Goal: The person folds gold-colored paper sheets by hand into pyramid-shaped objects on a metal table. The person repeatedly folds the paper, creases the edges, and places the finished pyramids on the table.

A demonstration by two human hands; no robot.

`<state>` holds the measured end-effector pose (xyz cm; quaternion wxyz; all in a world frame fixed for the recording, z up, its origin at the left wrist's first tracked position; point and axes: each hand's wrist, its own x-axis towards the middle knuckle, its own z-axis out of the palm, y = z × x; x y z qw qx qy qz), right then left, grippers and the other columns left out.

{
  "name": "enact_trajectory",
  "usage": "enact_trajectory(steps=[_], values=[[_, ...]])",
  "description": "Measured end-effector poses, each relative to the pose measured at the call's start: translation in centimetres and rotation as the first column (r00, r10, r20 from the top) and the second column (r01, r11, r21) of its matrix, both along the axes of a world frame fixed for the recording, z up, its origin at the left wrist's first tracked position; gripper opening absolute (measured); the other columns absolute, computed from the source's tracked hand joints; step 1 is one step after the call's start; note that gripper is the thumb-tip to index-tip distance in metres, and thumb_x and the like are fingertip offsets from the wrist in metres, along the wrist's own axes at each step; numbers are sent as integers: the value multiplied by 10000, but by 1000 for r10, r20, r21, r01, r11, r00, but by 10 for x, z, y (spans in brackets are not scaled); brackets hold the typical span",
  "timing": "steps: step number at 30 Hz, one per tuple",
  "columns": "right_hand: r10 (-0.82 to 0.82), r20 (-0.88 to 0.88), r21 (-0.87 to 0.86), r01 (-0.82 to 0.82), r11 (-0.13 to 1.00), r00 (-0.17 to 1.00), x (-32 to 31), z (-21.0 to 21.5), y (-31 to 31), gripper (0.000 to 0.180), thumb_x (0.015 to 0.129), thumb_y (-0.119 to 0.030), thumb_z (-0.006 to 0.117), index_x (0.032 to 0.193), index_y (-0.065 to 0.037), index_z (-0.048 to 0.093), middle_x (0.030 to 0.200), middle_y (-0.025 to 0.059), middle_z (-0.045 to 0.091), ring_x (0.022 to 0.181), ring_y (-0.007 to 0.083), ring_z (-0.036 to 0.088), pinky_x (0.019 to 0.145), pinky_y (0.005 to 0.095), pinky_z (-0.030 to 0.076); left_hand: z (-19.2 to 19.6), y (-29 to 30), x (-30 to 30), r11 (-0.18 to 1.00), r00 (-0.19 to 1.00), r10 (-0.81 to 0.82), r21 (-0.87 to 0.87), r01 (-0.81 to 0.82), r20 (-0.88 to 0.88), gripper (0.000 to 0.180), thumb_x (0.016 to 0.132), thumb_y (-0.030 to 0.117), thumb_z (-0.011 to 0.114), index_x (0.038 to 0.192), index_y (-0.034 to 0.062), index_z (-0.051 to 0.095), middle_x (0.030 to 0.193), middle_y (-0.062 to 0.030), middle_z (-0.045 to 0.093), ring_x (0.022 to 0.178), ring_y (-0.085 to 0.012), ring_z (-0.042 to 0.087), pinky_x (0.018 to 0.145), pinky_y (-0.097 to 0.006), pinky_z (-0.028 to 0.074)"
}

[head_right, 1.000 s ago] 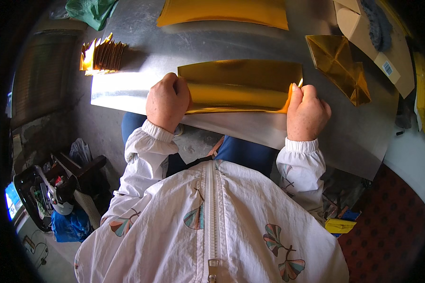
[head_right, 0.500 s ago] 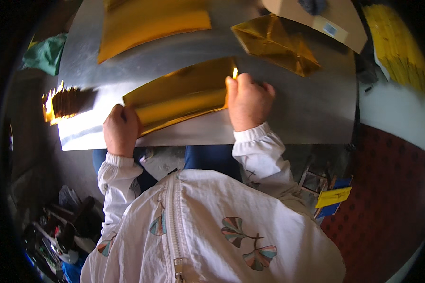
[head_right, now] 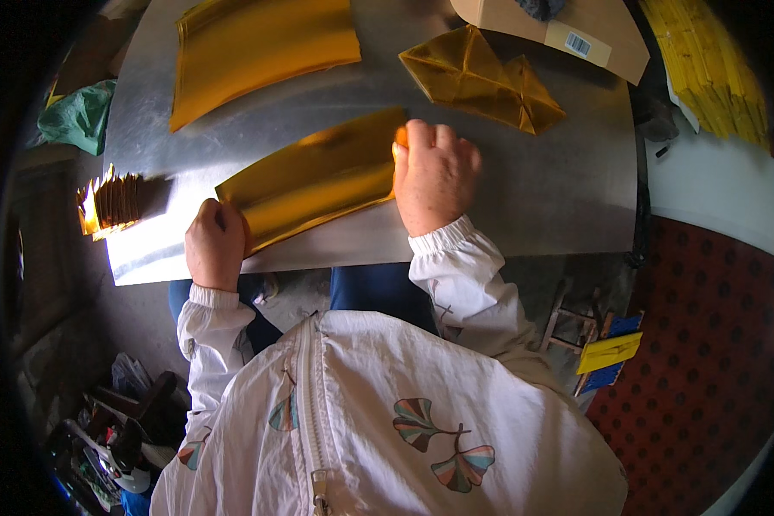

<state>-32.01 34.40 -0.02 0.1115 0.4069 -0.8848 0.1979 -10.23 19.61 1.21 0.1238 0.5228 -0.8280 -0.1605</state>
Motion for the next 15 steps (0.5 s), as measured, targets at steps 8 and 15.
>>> enact_trajectory(steps=[8,15], values=[[352,55,170,-356,919,934,-5,9,-13,53,838,-60,569,889,-71,575,902,118,553,860,298,593,811,407,471,0,1,-5,997,991,6,-75,4,134,215,898,227,551,844,29,616,715,-199,672,642,-384,664,588,-448,542],[398,-37,451,-340,825,917,-1,12,-29,91,872,-66,559,962,-51,560,948,140,582,869,298,643,804,373,530,10,3,-20,940,972,-83,-306,150,220,156,829,192,618,934,77,605,932,-112,635,880,-315,636,736,-433,519]])
